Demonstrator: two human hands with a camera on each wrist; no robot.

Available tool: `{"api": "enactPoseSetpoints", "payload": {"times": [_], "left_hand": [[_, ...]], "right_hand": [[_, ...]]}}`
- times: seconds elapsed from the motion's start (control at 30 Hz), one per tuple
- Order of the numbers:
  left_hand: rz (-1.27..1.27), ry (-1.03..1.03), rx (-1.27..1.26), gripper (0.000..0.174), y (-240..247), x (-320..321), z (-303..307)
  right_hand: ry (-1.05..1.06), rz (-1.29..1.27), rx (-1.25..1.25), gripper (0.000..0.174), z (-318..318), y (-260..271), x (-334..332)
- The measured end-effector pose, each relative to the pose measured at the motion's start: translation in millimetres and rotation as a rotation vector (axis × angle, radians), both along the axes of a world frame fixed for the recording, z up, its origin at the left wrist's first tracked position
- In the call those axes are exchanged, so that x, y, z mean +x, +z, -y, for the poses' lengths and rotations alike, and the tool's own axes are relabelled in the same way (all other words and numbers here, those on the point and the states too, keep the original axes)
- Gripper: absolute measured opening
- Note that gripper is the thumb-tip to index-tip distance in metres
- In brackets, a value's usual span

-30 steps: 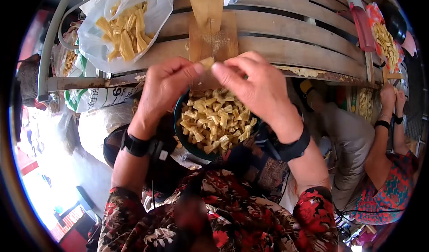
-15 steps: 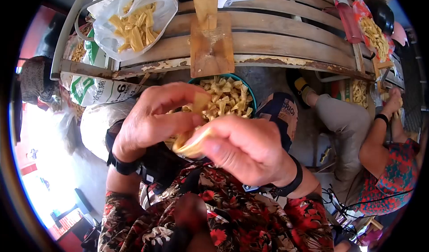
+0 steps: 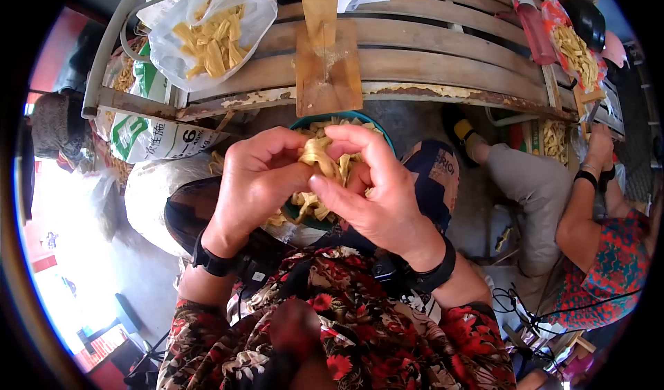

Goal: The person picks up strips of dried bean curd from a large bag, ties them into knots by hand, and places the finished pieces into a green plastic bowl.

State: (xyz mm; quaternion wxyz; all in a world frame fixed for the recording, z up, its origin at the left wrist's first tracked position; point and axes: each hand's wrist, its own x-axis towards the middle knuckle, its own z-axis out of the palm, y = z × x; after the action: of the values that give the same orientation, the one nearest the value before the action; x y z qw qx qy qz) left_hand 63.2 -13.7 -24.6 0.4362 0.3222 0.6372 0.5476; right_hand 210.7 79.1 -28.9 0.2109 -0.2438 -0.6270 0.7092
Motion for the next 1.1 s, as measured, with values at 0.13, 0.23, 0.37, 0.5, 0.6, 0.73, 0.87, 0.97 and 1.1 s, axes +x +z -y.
{"api": "enactPoseSetpoints", "payload": {"times": [0.13, 0.23, 0.37, 0.5, 0.6, 0.73, 0.87, 0.97, 1.1], "left_hand": [[0.300, 0.035, 0.086, 0.022, 0, 5, 0], [0.657, 0.024, 0.104, 0.026, -16, -5, 4], [0.849, -0.015, 0.019, 0.016, -31, 1, 3], [0.917, -0.202, -0.160, 0.021, -15, -8, 1], [0.598, -0.154, -0.228, 0.027, -9, -8, -2], [0.350, -0.169, -0.099, 0.025, -10, 1, -1], [0.290, -0.080, -0.050, 0.012, -11, -25, 20], [0.143, -0.025, -0.022, 0.009, -15, -30, 15], [-0.213, -0.096, 0.120, 0.010, -9, -28, 6]], "right_hand": [[-0.062, -0.058, -0.315, 0.043, -4, 0, 0], [0.087, -0.185, -0.745, 0.048, -4, 8, 2], [0.254, -0.267, -0.720, 0.051, -17, 0, 2], [0.081, 0.017, -0.159, 0.046, -13, 3, -4], [0.027, 0.155, -0.004, 0.022, -24, 0, 5], [0.152, 0.269, -0.070, 0.029, -17, 4, 0], [0.063, 0.032, -0.236, 0.029, -12, 11, 20], [0.193, 0.154, -0.104, 0.033, -29, 2, 10], [0.386, 0.262, -0.114, 0.048, -62, -6, 4]]}}
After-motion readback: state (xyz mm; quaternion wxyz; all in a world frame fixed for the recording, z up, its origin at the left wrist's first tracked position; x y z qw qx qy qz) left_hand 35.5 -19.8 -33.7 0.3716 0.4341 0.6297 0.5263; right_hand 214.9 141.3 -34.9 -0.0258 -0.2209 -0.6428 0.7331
